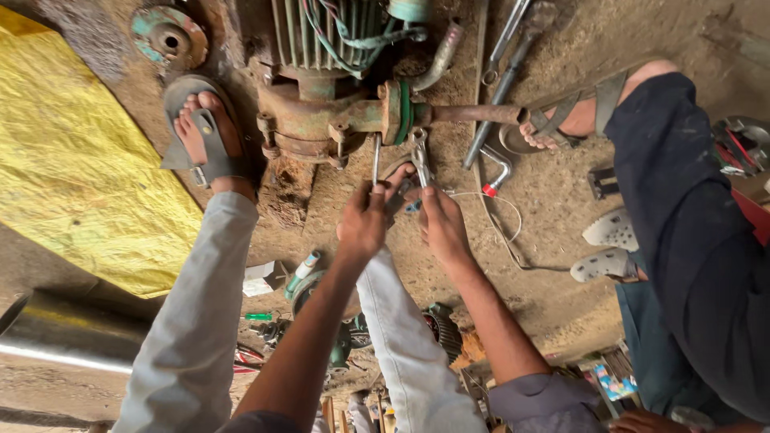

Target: The person uses two wrenches to tighten bolts on a motor assembly. They adjust the wrenches and apply force to secure the components of the machinery.

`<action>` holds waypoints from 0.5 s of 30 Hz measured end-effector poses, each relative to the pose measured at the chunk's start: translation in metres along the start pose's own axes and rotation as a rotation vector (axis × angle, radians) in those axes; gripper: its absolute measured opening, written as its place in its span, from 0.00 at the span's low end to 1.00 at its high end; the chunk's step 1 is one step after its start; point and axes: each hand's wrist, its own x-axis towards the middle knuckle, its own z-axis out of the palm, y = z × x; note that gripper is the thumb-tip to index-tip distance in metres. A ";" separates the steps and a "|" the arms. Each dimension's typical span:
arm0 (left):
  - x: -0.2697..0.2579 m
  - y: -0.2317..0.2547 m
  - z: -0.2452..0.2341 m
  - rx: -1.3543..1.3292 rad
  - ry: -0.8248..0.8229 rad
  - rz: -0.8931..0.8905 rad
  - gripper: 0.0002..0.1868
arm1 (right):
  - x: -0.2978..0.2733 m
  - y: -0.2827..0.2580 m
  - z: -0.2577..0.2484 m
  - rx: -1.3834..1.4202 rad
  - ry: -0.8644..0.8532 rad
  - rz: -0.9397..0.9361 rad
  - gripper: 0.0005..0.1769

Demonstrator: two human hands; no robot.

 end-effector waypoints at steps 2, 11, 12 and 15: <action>0.007 -0.003 -0.008 0.104 0.024 0.087 0.19 | -0.004 -0.020 0.006 -0.005 -0.025 0.037 0.24; 0.012 0.003 -0.013 0.152 -0.003 0.168 0.20 | -0.007 -0.050 0.025 -0.109 0.041 0.136 0.22; 0.012 0.005 -0.014 0.130 -0.014 0.169 0.21 | -0.005 -0.048 0.026 -0.130 0.048 0.145 0.22; 0.011 0.009 -0.022 0.155 -0.058 0.109 0.22 | 0.006 -0.033 0.027 -0.094 0.041 0.089 0.22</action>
